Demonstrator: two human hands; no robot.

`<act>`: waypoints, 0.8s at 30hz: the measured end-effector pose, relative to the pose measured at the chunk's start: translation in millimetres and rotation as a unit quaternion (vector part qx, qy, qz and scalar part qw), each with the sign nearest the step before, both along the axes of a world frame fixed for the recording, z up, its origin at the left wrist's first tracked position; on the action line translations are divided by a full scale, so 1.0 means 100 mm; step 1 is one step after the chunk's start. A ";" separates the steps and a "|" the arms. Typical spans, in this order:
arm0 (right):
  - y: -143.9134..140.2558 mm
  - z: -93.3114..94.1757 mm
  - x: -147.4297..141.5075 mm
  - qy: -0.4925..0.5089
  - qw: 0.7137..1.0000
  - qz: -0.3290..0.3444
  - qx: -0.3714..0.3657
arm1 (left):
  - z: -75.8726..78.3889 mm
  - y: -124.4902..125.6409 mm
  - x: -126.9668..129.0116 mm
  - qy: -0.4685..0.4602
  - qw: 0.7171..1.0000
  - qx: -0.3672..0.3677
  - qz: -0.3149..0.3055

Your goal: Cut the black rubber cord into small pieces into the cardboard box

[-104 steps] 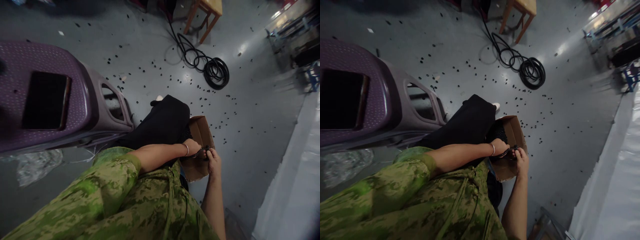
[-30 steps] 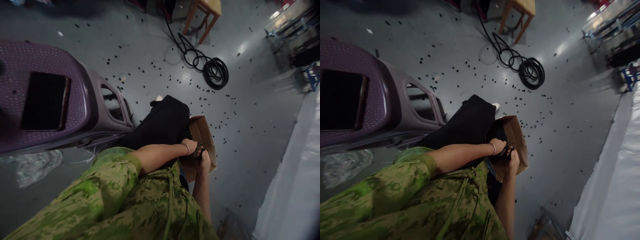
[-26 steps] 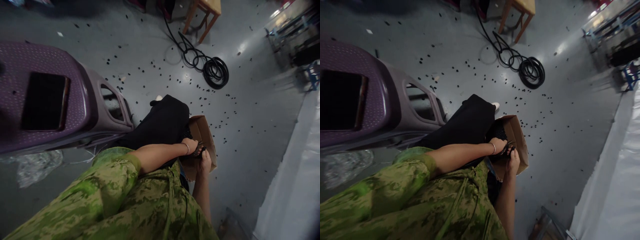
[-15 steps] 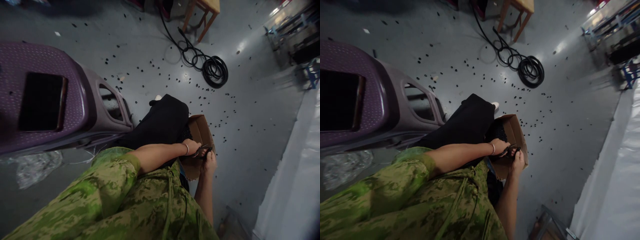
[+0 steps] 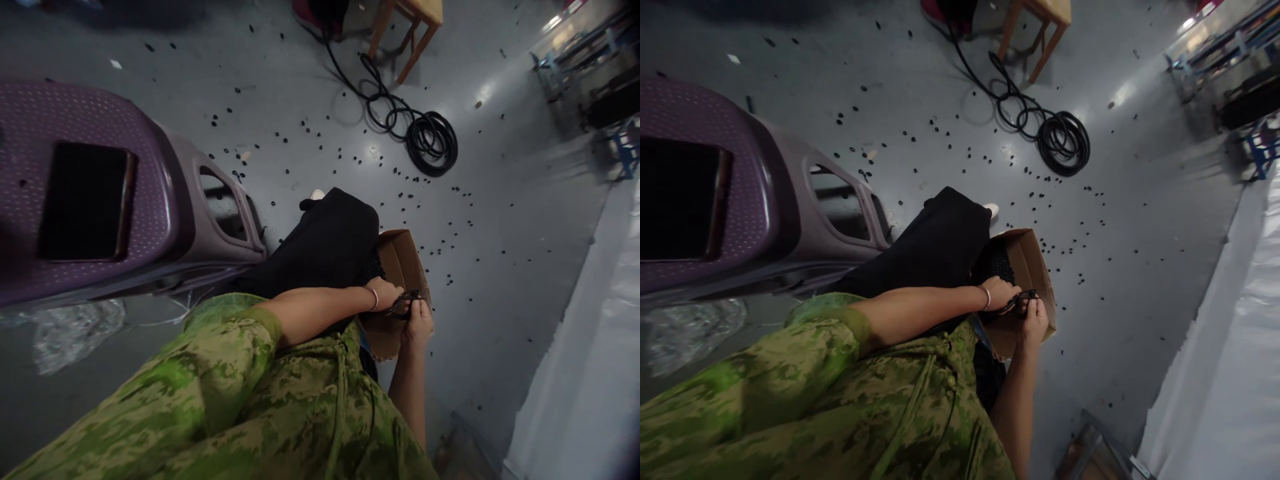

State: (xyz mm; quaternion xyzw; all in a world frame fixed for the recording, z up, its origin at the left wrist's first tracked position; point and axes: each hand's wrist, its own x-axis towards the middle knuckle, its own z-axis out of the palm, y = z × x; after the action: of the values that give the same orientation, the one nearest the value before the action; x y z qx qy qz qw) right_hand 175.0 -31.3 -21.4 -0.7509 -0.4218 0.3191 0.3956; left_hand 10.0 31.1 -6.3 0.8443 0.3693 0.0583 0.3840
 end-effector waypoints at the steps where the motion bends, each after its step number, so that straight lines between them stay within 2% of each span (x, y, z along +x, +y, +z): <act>1: 0.00 0.01 0.00 -0.002 1.000 -0.006 0.000 | 0.00 0.00 0.00 0.002 1.000 0.002 0.005; 4: 0.00 0.02 0.02 -0.006 1.000 -0.012 0.007 | 0.02 0.00 -0.01 0.008 1.000 0.001 0.013; 11: 0.02 0.02 0.01 -0.027 0.999 0.034 -0.003 | 0.03 0.01 -0.02 0.009 1.000 -0.003 0.006; 24: 0.02 0.01 0.05 -0.039 0.998 0.047 -0.020 | 0.05 0.01 -0.04 0.018 1.000 -0.021 0.000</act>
State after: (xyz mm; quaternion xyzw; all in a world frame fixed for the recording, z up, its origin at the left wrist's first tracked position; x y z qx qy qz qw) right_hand 179.5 -29.3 -20.5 -0.7499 -0.4656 0.3159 0.3480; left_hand 6.5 32.1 -1.7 0.8370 0.3774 0.0357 0.3947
